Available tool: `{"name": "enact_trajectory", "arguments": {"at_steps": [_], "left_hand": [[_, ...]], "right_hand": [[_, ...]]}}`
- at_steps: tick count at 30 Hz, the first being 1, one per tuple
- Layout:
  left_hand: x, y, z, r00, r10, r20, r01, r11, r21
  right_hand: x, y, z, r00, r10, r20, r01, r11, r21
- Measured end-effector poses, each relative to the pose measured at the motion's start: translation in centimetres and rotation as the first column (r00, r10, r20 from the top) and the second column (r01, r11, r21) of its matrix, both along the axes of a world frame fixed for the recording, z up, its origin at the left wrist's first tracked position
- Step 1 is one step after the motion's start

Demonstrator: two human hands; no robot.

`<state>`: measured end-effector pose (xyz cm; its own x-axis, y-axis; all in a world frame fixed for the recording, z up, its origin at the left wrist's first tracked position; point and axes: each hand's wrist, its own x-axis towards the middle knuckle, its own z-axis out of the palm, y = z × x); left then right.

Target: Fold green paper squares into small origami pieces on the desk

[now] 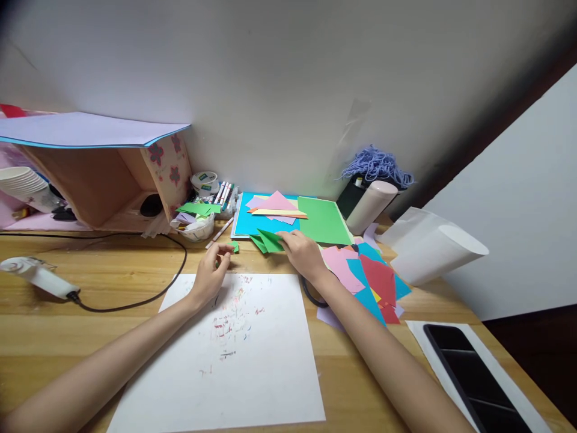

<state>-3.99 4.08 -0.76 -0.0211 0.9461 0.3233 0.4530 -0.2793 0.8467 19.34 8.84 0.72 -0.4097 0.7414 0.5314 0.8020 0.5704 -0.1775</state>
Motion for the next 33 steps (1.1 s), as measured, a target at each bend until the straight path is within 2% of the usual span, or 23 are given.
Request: {"name": "enact_trajectory", "arguments": {"at_steps": [3, 5, 7, 9, 12, 14, 16, 18, 21, 23, 28, 33], "left_hand": [[0.6, -0.8, 0.5, 0.975, -0.199, 0.103, 0.207, 0.975, -0.081], [1.2, -1.4, 0.6, 0.926, -0.314, 0.210, 0.349, 0.924, -0.155], [1.8, -1.9, 0.6, 0.853, -0.395, 0.341, 0.484, 0.844, -0.231], [2.3, -2.3, 0.6, 0.782, -0.393, 0.483, 0.568, 0.768, -0.295], [2.6, -2.6, 0.9, 0.689, -0.289, 0.665, 0.645, 0.663, -0.380], [2.6, -2.7, 1.0, 0.634, -0.227, 0.739, 0.680, 0.618, -0.394], [2.5, -2.7, 1.0, 0.612, -0.212, 0.762, 0.703, 0.586, -0.402], [2.6, -2.7, 0.8, 0.650, -0.221, 0.727, 0.684, 0.587, -0.433], [2.7, -2.7, 0.3, 0.771, -0.217, 0.599, 0.561, 0.676, -0.477], [2.8, -2.6, 0.1, 0.807, -0.213, 0.551, 0.518, 0.705, -0.485], [2.5, -2.4, 0.0, 0.751, -0.246, 0.613, 0.590, 0.667, -0.455], [2.5, -2.3, 0.0, 0.738, -0.206, 0.643, 0.607, 0.619, -0.498]], "right_hand": [[-0.4, -2.4, 0.8, 0.989, 0.065, -0.136, -0.062, 0.998, 0.023], [-0.9, -4.2, 1.0, 0.977, 0.107, -0.187, -0.107, 0.994, 0.010], [-1.5, -5.8, 0.7, 0.969, 0.137, -0.207, -0.145, 0.989, -0.025], [-1.9, -7.1, 0.0, 0.964, 0.160, -0.211, -0.176, 0.982, -0.063], [-2.1, -8.1, -1.2, 0.964, 0.223, -0.143, -0.236, 0.968, -0.083], [-2.0, -8.4, -1.8, 0.964, 0.257, -0.064, -0.262, 0.961, -0.091], [-2.0, -8.5, -2.0, 0.966, 0.254, -0.036, -0.256, 0.962, -0.091], [-2.0, -8.5, -2.1, 0.968, 0.246, -0.050, -0.250, 0.963, -0.099], [-2.0, -8.6, -2.1, 0.960, 0.261, -0.105, -0.273, 0.952, -0.134], [-1.9, -8.6, -2.2, 0.947, 0.275, -0.166, -0.301, 0.941, -0.155], [-1.4, -8.3, -2.5, 0.896, 0.271, -0.352, -0.367, 0.898, -0.243], [-1.5, -7.9, -2.4, 0.835, 0.221, -0.504, -0.404, 0.868, -0.288]]}}
